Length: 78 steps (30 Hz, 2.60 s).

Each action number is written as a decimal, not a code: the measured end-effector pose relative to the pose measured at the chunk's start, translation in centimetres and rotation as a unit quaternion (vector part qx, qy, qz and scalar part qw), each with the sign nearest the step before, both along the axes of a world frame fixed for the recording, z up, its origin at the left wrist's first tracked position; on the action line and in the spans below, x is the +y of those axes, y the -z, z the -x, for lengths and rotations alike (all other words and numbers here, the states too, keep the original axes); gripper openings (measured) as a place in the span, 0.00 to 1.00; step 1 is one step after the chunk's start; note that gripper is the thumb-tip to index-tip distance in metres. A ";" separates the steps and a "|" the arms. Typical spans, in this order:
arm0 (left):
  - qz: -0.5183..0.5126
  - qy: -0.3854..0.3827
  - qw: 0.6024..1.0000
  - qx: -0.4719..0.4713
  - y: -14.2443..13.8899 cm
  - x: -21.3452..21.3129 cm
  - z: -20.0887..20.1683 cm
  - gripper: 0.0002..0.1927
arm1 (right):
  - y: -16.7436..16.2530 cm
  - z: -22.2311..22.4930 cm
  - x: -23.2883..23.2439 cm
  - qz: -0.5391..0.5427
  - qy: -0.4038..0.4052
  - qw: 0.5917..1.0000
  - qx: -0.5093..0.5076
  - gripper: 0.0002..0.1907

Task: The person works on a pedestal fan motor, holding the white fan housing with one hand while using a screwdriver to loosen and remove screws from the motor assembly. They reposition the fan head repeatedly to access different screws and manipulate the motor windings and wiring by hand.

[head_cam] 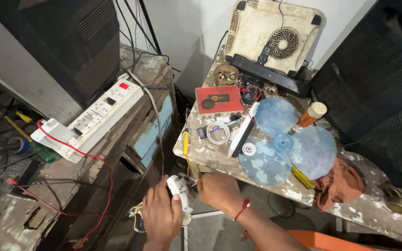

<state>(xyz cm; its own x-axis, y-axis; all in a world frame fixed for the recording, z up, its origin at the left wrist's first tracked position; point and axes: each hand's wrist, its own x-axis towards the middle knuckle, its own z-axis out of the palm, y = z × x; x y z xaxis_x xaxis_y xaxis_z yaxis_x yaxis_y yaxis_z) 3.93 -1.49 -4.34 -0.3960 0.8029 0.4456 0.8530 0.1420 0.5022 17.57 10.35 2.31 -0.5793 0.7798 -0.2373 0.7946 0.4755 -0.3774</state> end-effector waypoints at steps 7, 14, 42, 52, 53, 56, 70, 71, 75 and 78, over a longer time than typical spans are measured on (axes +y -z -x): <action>0.005 0.012 1.000 -0.025 0.0 -0.7 0.0 0.29 | -1.3 -1.8 -2.3 0.016 0.043 0.998 0.038 0.18; 0.009 0.014 1.000 0.003 -0.3 -0.7 -0.3 0.30 | -3.5 -1.2 -2.2 0.058 -0.026 0.998 -0.029 0.20; 0.003 0.004 0.998 -0.067 -0.6 0.0 0.4 0.26 | -1.2 -3.0 -4.0 0.248 0.031 0.962 0.107 0.24; 0.008 -0.009 0.998 -0.065 -0.2 -0.2 0.2 0.26 | 2.0 1.0 -4.8 0.129 0.060 0.978 0.150 0.25; 0.004 -0.006 0.998 -0.065 -0.2 -0.1 0.3 0.26 | 2.3 0.9 -4.9 0.118 0.045 0.978 0.163 0.25; 0.005 -0.006 0.997 -0.073 -0.2 0.0 0.6 0.26 | 2.5 -0.1 -5.1 0.103 0.012 0.977 0.188 0.23; 0.063 -0.011 0.987 -0.149 0.7 0.4 1.3 0.26 | 1.9 0.0 -2.5 0.142 0.011 0.983 0.117 0.26; 0.070 -0.012 0.985 -0.157 0.8 0.5 1.5 0.26 | 1.6 0.0 -2.4 0.140 0.013 0.984 0.109 0.26; 0.103 -0.015 0.976 -0.191 0.8 1.0 2.0 0.28 | 0.9 -0.6 -2.0 0.187 0.027 0.978 0.090 0.28; 0.148 -0.038 0.967 -0.206 0.3 1.4 1.8 0.28 | 1.1 -1.5 -1.8 0.257 0.045 0.957 0.122 0.25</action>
<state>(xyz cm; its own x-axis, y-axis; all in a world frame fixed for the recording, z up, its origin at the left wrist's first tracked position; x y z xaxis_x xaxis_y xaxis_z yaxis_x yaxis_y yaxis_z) 2.17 -0.07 -4.61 -0.5529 0.8332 -0.0071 0.5715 0.3854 0.7245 19.03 8.60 1.19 -0.6031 0.6451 -0.4692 0.6812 0.1105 -0.7237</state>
